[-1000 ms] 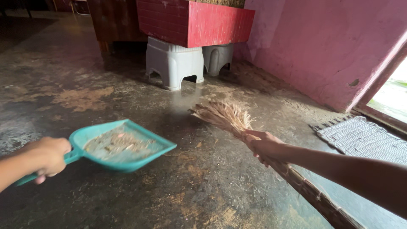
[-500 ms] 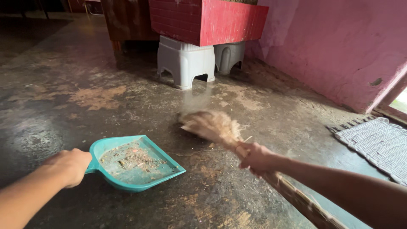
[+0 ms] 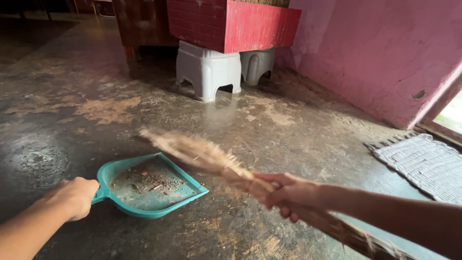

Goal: The person sweeps a concrete floor using a traditional straw broom, gathering dust and debris into a pile. They then use a dustpan to collect the swept debris.

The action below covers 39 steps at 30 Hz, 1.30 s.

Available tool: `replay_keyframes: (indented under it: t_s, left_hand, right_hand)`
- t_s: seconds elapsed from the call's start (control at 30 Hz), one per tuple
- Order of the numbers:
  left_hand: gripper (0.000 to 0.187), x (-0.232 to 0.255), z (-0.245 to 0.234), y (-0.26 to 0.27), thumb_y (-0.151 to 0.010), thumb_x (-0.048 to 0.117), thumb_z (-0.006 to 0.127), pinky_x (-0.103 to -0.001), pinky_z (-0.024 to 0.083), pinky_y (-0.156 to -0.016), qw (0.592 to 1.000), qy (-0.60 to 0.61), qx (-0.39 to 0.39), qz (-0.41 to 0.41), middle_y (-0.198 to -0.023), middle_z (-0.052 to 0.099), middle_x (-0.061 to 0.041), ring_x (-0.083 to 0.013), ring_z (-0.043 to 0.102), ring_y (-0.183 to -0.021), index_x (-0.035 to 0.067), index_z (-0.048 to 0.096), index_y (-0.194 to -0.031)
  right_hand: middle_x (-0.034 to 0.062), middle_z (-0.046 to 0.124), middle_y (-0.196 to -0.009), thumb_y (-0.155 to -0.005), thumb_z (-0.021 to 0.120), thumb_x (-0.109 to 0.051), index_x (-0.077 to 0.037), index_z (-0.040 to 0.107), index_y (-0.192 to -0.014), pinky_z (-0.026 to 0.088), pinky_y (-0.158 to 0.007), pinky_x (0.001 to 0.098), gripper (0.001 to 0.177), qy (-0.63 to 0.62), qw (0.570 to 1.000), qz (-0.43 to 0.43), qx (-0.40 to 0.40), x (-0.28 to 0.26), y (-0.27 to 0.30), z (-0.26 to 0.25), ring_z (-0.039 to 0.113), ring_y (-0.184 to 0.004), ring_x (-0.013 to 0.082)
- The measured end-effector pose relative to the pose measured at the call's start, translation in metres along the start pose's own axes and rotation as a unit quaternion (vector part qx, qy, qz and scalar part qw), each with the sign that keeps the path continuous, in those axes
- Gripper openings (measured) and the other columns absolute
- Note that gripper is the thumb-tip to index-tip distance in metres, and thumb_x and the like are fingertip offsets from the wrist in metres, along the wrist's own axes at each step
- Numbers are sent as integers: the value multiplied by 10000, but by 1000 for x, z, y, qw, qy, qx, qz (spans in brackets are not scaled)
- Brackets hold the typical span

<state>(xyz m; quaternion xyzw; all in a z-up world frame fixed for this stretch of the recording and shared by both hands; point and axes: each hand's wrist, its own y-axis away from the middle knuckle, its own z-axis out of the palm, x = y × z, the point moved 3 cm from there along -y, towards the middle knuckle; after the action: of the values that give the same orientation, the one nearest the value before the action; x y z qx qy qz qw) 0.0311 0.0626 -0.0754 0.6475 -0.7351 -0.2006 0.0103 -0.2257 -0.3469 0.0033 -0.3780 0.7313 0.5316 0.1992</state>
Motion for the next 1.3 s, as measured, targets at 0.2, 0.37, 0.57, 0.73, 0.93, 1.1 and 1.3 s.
replay_keyframes:
  t_s: [0.2,0.37,0.57,0.73,0.93,1.1,1.3]
  left_hand:
    - [307,-15,16,-10,-1013,134,541,-405,577,-1028,1000,18,12,9,-1369,672,-6,-256,659,-1292,258,656,-1269]
    - [292,-21,20,-17,-1008,153,532,-390,603,-1019,1000,8,-7,1,-1316,742,-1,-223,719,-1241,261,698,-1223]
    - [289,-20,9,-7,-1009,184,531,-423,570,-1036,999,38,17,-18,-1376,683,-39,-271,667,-1284,245,695,-1239]
    - [319,-19,18,-8,-1002,149,521,-417,588,-1038,1000,-9,15,9,-1398,678,-18,-260,663,-1312,237,668,-1271]
    - [350,-15,10,10,-992,81,550,-396,593,-1031,1000,-22,-10,6,-1393,682,2,-232,664,-1307,247,647,-1285]
    - [395,-11,-12,33,-968,68,589,-506,571,-1049,1000,-28,2,6,-1439,645,-68,-316,647,-1308,210,653,-1331]
    - [395,-26,-15,26,-958,107,635,-695,496,-1009,999,-27,-7,-32,-1457,620,-132,-422,620,-1308,183,685,-1342]
  right_hand:
    - [130,610,-819,-860,745,-139,-344,270,-1617,449,-386,259,917,-60,992,3,115,40,-21,-66,490,-509,148]
    - [99,627,-875,-865,717,-174,-404,206,-1617,464,-401,262,938,45,993,21,110,68,-18,-41,500,-535,149]
    - [76,583,-912,-918,703,-188,-413,175,-1644,500,-427,235,926,55,998,9,-20,42,15,52,529,-561,96]
    - [49,623,-857,-877,715,-124,-438,242,-1643,491,-404,215,953,-45,997,33,-60,15,49,69,532,-515,77]
    - [63,624,-717,-865,729,-145,-381,258,-1627,468,-380,231,926,-99,994,0,36,29,65,21,512,-462,105]
    - [46,570,-690,-991,642,-397,-2,362,-1550,424,-353,246,740,-188,970,76,136,69,48,-31,480,-472,130]
    - [107,608,-907,-986,560,-409,-368,216,-1603,456,-449,273,708,-51,979,139,141,73,69,24,497,-569,155]
